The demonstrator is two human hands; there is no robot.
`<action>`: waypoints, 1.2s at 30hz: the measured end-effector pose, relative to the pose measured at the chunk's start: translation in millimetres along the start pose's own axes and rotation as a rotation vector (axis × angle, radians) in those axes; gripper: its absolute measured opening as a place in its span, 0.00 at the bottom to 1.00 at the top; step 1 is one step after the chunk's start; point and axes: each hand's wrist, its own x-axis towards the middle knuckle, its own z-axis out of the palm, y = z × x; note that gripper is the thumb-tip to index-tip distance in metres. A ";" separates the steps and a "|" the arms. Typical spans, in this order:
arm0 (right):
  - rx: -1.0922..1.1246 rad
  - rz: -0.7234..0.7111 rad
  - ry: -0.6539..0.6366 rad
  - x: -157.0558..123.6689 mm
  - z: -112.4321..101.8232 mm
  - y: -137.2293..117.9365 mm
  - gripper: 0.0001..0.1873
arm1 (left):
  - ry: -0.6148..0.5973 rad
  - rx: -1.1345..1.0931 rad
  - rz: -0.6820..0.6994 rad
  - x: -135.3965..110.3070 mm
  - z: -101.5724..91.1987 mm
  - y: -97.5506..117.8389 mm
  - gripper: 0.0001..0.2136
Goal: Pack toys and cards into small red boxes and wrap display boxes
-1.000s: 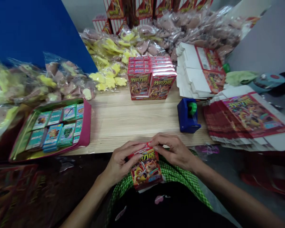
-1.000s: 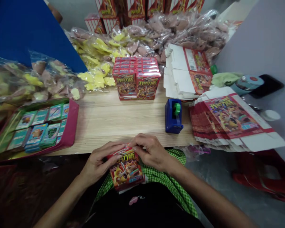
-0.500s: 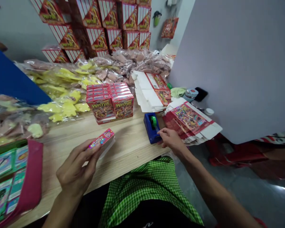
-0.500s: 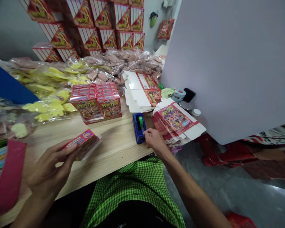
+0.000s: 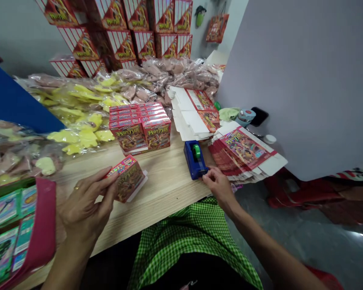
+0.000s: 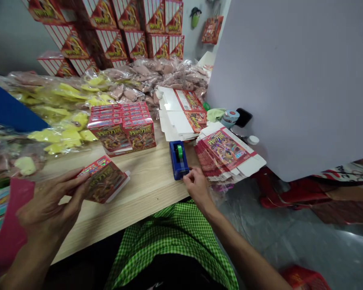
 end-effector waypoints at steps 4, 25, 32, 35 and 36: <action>-0.023 -0.046 0.026 -15.5 -5.9 -2.8 0.11 | 0.017 -0.012 0.029 2.1 -2.4 4.5 0.12; 0.453 -0.176 -0.693 4.8 113.4 -166.2 0.39 | 0.030 -0.052 -0.052 -2.1 -2.3 13.7 0.10; 0.560 -0.106 -0.696 4.2 120.1 -161.3 0.43 | -0.067 -0.120 -0.020 5.2 -5.6 10.5 0.10; 0.648 -0.095 -0.670 1.9 124.8 -156.1 0.45 | -0.128 -0.207 -0.091 13.6 -10.9 13.1 0.09; 0.672 -0.093 -0.662 1.1 126.9 -154.1 0.45 | -0.154 -0.233 -0.114 17.6 -13.0 14.5 0.08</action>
